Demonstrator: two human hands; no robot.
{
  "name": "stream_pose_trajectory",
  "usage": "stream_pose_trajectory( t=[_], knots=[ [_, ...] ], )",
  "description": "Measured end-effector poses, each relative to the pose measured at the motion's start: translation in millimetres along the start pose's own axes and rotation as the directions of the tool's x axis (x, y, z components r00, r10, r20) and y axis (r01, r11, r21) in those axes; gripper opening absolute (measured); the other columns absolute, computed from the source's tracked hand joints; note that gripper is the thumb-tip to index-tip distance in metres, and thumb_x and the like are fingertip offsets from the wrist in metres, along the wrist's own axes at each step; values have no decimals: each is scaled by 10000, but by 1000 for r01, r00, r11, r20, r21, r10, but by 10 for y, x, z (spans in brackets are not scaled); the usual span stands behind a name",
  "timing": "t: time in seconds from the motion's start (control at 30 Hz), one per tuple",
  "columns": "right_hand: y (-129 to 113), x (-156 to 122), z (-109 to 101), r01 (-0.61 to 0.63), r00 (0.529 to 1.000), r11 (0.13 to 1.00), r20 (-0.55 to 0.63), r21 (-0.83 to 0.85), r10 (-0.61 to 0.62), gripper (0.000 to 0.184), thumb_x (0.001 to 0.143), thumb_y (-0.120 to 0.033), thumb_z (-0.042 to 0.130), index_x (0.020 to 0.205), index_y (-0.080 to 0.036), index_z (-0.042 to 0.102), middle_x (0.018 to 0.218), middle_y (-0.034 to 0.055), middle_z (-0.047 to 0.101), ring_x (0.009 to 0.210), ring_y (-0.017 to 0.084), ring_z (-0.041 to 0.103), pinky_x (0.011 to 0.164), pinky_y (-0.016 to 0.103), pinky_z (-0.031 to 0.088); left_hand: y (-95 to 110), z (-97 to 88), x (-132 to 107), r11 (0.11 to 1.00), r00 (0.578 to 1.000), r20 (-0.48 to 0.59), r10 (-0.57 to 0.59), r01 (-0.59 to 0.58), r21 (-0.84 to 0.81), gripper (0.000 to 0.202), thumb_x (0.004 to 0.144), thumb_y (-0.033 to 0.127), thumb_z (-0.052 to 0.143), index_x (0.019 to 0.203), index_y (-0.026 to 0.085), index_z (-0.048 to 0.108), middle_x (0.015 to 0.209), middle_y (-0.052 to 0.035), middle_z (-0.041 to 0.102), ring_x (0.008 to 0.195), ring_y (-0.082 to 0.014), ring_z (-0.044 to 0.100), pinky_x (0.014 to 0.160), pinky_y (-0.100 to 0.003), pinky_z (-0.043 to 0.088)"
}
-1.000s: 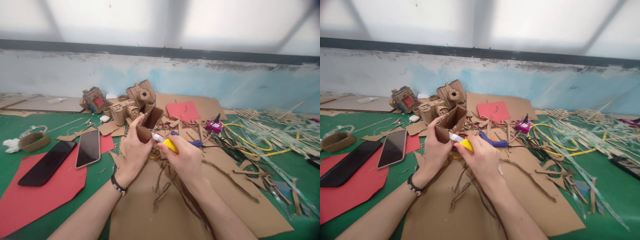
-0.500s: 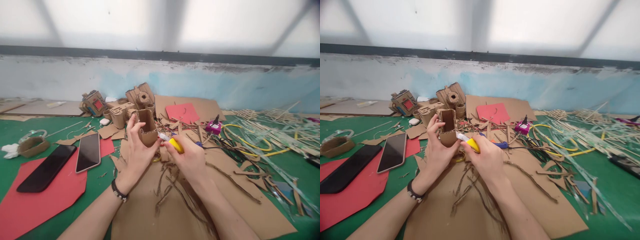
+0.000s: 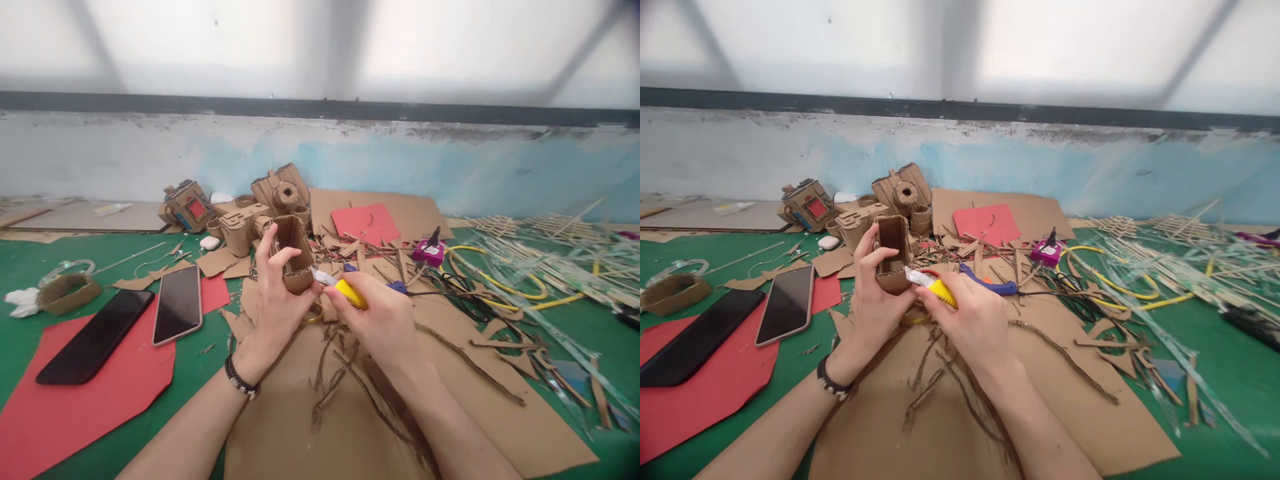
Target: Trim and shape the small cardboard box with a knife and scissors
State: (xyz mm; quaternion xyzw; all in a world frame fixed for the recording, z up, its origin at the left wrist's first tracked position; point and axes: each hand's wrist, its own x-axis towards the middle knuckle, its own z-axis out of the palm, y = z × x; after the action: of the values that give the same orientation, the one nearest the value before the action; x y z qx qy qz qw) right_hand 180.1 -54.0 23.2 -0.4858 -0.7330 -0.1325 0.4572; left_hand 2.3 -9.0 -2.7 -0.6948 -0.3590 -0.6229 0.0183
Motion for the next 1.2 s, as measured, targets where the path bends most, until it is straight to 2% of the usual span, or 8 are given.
stream_pose_trajectory(
  t=[0.17,0.33,0.53,0.87,1.03,1.2],
  knots=[
    [17,-3,-14,23,999,991,-23,-129,-26,595,1130,-666,449,978,-228,822,749,36,774,599,156,657,554,290,361,8,-21,23,998,999,29,40,-42,53,377,923,179,814,1124,275,510,1730,-164,414,1641,-355,414,1298,-653,421],
    [78,29,-62,89,994,971,-49,-224,-102,622,1123,-673,465,863,-206,783,672,20,706,542,135,582,523,297,305,10,-30,48,994,995,45,91,-93,54,365,938,224,828,1075,269,492,1693,-174,467,1634,-366,426,1270,-634,460],
    [120,42,-77,97,992,966,-58,-240,-114,627,1116,-687,471,831,-211,764,644,6,677,526,121,522,525,288,283,-3,-50,54,995,994,55,92,-94,33,368,939,238,834,1071,262,491,1677,-196,490,1629,-371,437,1251,-622,479],
    [168,53,-34,79,994,965,-50,-249,-94,663,1115,-704,448,781,-210,740,662,24,694,549,121,539,539,298,262,2,-42,68,994,993,77,89,-93,53,365,935,221,820,1066,267,482,1662,-190,514,1633,-381,434,1250,-635,479],
    [258,69,-49,59,997,969,-31,-239,-69,668,1087,-745,474,792,-211,748,652,16,679,557,121,524,541,297,257,13,-58,100,997,989,137,53,-60,45,347,917,156,785,1064,271,492,1680,-171,507,1642,-379,424,1247,-619,493],
    [289,74,-30,63,997,969,-26,-238,-72,676,1078,-761,474,755,-212,699,671,9,676,572,122,515,555,298,257,-21,-61,154,998,983,178,55,-49,-37,359,886,123,772,1042,271,486,1660,-167,544,1631,-366,448,1277,-621,461]
  ],
)
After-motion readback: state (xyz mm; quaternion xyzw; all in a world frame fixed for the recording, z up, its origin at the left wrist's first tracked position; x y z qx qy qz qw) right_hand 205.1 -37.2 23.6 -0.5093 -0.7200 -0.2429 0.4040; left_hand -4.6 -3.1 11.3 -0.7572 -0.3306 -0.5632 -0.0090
